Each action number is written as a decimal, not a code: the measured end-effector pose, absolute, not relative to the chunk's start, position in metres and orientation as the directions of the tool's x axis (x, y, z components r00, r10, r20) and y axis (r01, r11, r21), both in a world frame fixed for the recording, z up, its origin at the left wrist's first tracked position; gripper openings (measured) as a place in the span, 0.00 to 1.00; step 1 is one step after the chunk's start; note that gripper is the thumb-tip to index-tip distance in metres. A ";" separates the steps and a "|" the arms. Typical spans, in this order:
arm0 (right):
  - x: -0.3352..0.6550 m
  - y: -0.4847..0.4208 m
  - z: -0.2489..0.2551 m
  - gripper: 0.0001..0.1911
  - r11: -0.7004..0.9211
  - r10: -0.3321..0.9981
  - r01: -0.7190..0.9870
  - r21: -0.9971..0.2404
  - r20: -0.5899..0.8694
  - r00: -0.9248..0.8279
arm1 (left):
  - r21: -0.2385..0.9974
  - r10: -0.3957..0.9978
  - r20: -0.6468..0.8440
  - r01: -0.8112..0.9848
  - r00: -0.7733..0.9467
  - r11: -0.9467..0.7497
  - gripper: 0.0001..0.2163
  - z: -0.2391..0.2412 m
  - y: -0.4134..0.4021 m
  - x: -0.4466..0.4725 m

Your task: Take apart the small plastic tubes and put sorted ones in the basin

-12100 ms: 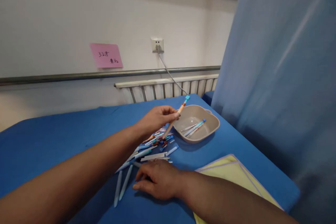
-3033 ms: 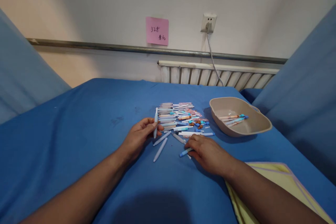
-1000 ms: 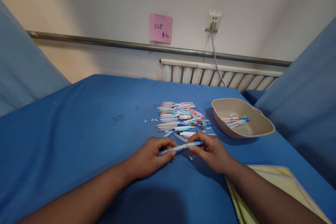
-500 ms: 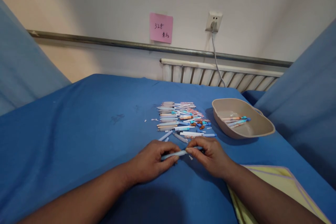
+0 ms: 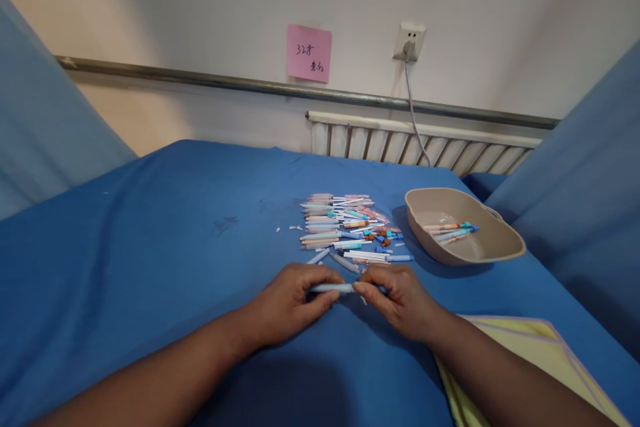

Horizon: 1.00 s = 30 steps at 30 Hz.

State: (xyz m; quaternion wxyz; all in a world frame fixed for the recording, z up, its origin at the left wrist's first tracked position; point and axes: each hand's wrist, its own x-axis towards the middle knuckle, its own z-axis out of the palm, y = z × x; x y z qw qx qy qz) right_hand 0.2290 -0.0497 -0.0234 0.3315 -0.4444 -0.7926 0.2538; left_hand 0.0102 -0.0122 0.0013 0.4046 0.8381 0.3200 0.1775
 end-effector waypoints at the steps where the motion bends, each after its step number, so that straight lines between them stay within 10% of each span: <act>1: 0.229 -0.050 -0.023 0.08 0.456 0.884 0.534 -0.712 0.290 -0.367 | 0.793 0.682 0.031 0.398 0.730 -0.462 0.10 0.001 -0.012 0.010; 30: 0.228 -0.052 -0.023 0.06 0.448 0.883 0.561 -0.696 0.244 -0.401 | 0.780 0.669 -0.001 0.420 0.743 -0.464 0.09 0.000 -0.009 0.011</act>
